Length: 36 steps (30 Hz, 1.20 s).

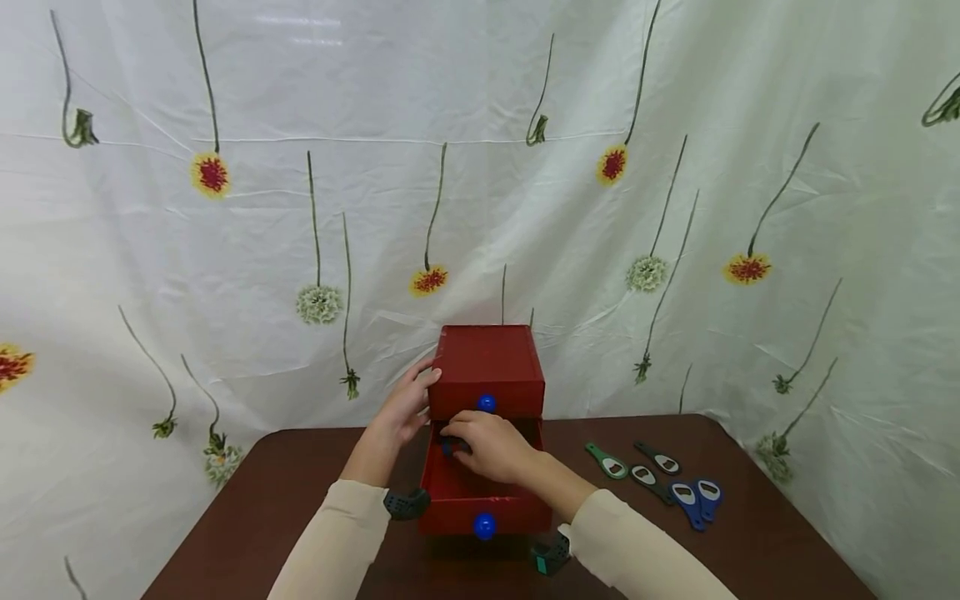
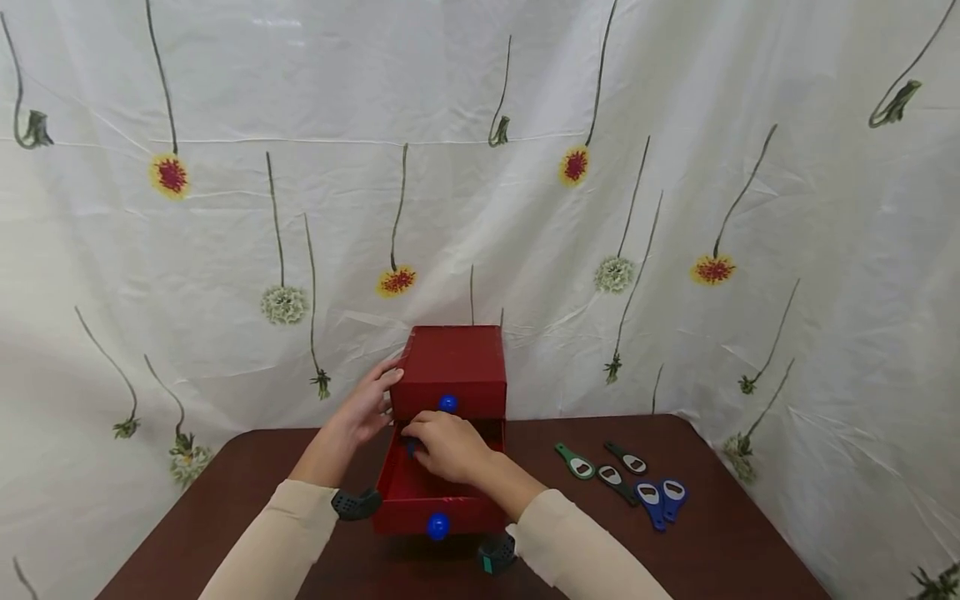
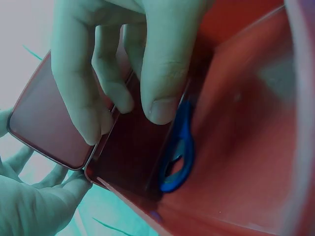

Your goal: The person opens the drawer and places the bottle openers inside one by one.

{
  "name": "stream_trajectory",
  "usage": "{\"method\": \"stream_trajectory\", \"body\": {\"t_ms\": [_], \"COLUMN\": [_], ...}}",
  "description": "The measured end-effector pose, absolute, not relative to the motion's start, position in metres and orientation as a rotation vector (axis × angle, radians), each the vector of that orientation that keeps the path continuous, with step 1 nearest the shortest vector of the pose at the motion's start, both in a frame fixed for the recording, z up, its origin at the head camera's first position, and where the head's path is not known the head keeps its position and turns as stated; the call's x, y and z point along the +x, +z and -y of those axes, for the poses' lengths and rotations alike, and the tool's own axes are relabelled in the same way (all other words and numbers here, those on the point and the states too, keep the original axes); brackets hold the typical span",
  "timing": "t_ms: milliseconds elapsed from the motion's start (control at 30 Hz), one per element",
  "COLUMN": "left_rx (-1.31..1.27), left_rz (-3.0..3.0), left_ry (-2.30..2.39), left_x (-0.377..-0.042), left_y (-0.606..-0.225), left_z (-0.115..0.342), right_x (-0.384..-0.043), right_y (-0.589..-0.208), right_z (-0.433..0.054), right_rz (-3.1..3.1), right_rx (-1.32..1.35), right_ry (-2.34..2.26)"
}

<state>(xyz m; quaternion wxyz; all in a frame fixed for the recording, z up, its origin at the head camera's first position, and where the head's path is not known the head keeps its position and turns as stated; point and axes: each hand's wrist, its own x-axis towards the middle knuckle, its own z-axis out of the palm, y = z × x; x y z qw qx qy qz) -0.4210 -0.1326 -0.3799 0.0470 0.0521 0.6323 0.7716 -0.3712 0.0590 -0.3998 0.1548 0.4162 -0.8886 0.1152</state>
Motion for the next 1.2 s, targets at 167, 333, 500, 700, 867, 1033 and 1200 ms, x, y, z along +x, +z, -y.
{"method": "stream_trajectory", "body": {"t_ms": [167, 333, 500, 700, 867, 1033, 1200], "left_rx": [0.161, 0.163, 0.148, 0.136, 0.138, 0.141, 0.134], "left_rz": [-1.918, -1.922, -1.923, -1.927, -1.935, -1.938, -1.924], "left_ry": [2.356, 2.363, 2.362, 2.361, 2.363, 2.359, 2.363], "left_x": [-0.421, -0.422, -0.422, -0.422, -0.422, -0.422, -0.422], "left_y": [-0.379, -0.379, -0.379, -0.38, -0.38, -0.379, -0.379], "left_z": [0.133, 0.134, 0.133, 0.133, 0.133, 0.131, 0.132], "right_x": [-0.368, -0.368, -0.365, -0.362, -0.361, -0.36, -0.36], "right_y": [-0.401, -0.399, -0.396, -0.394, -0.392, -0.391, -0.392], "right_z": [-0.061, -0.068, -0.078, -0.093, -0.105, -0.118, -0.129], "right_rz": [2.541, 2.53, 2.515, 2.518, 2.51, 2.523, 2.549], "right_rx": [1.235, 1.26, 1.259, 1.224, 1.203, 1.171, 1.132], "right_ry": [0.433, 0.653, 0.757, 0.812, 0.838, 0.838, 0.814]}}
